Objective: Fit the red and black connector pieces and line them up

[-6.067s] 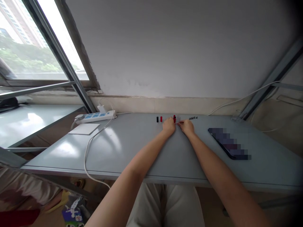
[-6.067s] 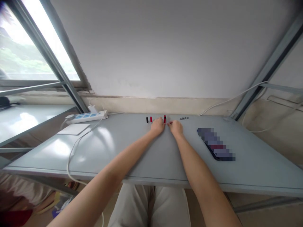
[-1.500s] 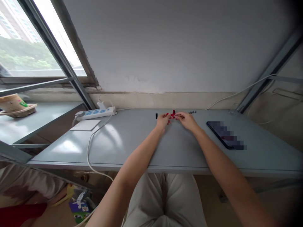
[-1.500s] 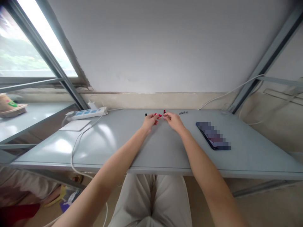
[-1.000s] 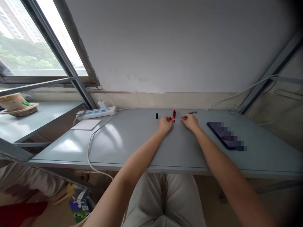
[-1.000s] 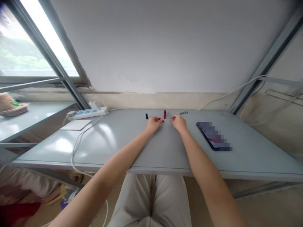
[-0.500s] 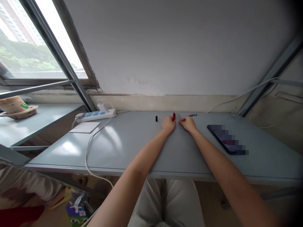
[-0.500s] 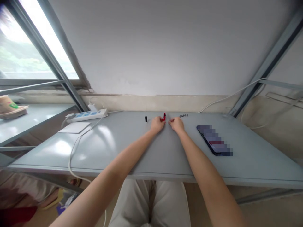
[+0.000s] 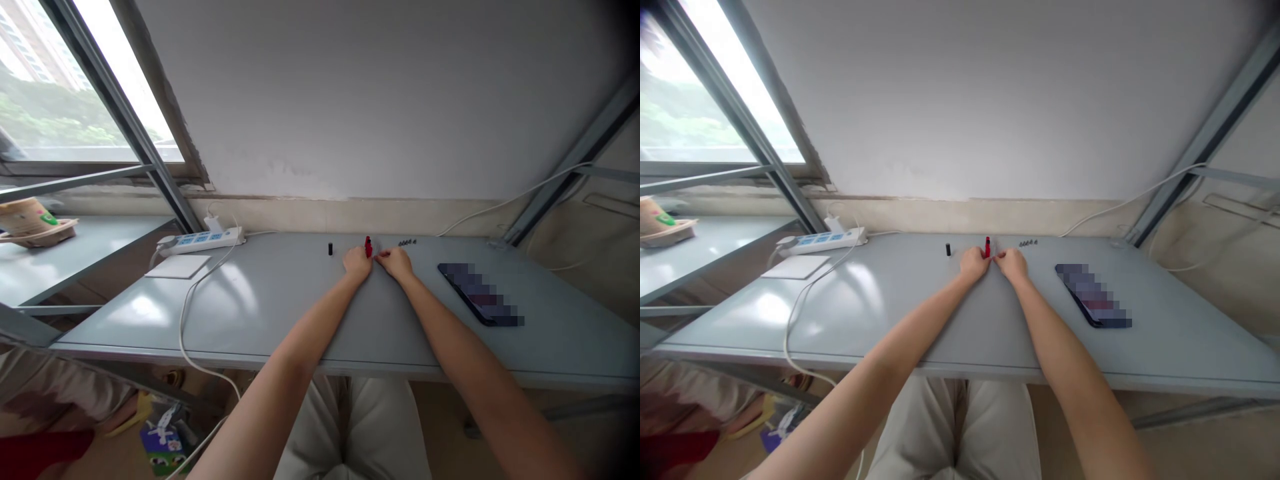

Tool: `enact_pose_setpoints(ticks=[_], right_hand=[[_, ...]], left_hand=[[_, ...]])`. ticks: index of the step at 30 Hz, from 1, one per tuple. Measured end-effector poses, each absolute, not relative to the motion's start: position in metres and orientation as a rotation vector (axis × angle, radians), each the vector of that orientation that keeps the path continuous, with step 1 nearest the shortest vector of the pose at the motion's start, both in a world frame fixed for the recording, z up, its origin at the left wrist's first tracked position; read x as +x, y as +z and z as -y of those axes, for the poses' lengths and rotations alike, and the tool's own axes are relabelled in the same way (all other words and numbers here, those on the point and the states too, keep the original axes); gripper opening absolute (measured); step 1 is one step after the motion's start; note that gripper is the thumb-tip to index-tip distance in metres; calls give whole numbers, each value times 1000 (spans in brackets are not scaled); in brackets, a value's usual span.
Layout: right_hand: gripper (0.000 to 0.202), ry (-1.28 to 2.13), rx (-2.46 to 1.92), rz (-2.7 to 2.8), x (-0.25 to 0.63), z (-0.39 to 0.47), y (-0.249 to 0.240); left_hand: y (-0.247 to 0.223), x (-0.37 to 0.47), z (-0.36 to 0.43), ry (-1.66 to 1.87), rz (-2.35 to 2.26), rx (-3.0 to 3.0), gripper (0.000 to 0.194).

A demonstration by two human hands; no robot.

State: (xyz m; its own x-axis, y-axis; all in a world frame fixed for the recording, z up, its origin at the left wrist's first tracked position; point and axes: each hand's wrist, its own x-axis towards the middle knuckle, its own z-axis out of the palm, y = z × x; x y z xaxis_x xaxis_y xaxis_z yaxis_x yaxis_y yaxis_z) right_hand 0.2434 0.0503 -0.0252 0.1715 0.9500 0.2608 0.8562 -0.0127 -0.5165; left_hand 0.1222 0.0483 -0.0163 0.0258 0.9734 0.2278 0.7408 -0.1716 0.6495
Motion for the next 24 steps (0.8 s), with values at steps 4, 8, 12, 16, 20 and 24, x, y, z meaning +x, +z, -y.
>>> enact_pose_setpoints(ticks=[4,8,12,16,20,24], right_hand=[[23,212,-1878,1715,242,-48,-24],[24,193,-1891,1715,241,-47,-24],[25,128,-1912,1740,242,-47,-27],[24,-6,-1953,1824,242,-40,-25],[18,-64,-1993,1891,236,-25,-16],[22,-28,-1944,1956,228,-15,-9]], left_hand=[[-11,112,-36,939,-1689,2116,18],[7,90,-16,917,-1769,2314,25],[14,67,2,955,-1998,2335,48],[8,56,3,949,-2065,2319,57],[5,53,-6,886,-2033,2377,56],[1,48,-13,833,-1981,2406,51]])
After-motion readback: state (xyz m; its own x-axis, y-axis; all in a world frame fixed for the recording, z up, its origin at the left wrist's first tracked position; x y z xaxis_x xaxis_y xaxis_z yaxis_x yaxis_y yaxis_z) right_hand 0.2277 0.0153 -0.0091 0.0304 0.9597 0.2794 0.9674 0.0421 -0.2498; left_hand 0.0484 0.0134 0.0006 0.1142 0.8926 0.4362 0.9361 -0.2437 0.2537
